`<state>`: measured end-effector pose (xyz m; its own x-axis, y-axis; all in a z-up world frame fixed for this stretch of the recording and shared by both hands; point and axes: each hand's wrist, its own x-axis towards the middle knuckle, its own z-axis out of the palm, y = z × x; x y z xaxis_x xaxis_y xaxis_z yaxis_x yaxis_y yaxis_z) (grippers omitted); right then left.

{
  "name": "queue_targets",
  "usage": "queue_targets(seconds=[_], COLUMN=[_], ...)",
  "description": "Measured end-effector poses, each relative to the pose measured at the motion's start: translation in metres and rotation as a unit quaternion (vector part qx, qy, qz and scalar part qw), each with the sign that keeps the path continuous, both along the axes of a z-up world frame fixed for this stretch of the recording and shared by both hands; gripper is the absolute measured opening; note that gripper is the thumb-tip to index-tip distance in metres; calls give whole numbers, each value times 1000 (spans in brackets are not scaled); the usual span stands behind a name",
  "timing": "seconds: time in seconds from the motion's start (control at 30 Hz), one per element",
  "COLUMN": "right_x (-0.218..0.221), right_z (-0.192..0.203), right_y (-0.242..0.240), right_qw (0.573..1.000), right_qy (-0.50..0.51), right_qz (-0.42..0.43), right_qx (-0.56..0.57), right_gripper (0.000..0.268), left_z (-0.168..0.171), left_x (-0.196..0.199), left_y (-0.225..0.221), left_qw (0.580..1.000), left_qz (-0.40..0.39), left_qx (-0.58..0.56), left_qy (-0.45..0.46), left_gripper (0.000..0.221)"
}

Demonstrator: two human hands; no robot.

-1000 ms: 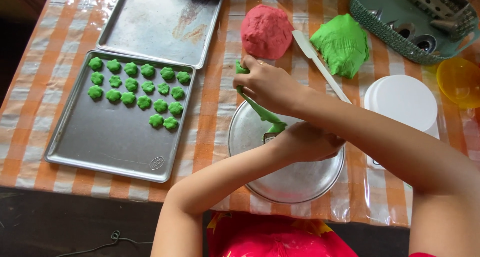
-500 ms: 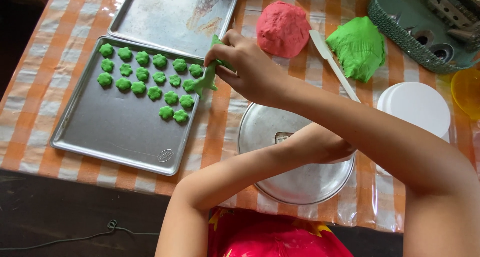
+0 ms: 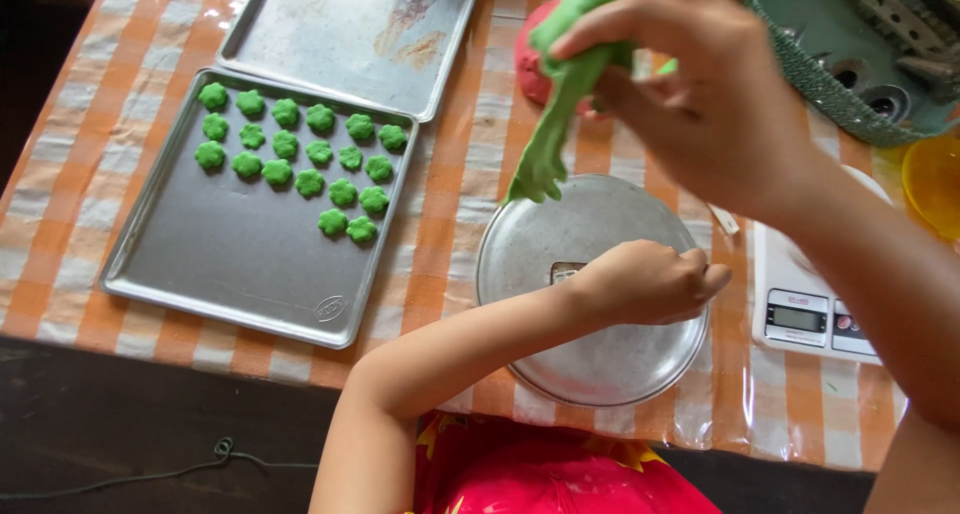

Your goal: Molding green dough into small flower shapes using a rolling pin and a metal mold on a production table.

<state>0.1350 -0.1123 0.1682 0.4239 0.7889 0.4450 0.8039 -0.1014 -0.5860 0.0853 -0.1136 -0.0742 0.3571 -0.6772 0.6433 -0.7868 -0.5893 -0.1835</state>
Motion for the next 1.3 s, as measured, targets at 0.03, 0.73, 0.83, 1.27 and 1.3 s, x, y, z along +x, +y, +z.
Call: queue_targets(seconds=[0.03, 0.73, 0.83, 1.27, 1.3], right_x=[1, 47, 55, 51, 52], right_z=[4, -77, -96, -146, -151], right_y=[-16, -301, -322, -321, -321], right_qw=[1000, 950, 948, 931, 925], right_qy=[21, -51, -54, 5, 24], right_qz=[-19, -308, -313, -360, -370], right_qx=[2, 11, 25, 69, 78], right_gripper=[21, 45, 47, 53, 53], left_z=[-3, 30, 33, 41, 41], left_x=[2, -8, -9, -10, -11], left_y=[-2, 21, 22, 26, 26], left_qw=[1000, 987, 989, 992, 992], left_qz=[-1, 15, 18, 23, 26], left_qx=[2, -3, 9, 26, 30], left_qy=[-16, 159, 147, 121, 119], left_gripper=[38, 26, 25, 29, 30])
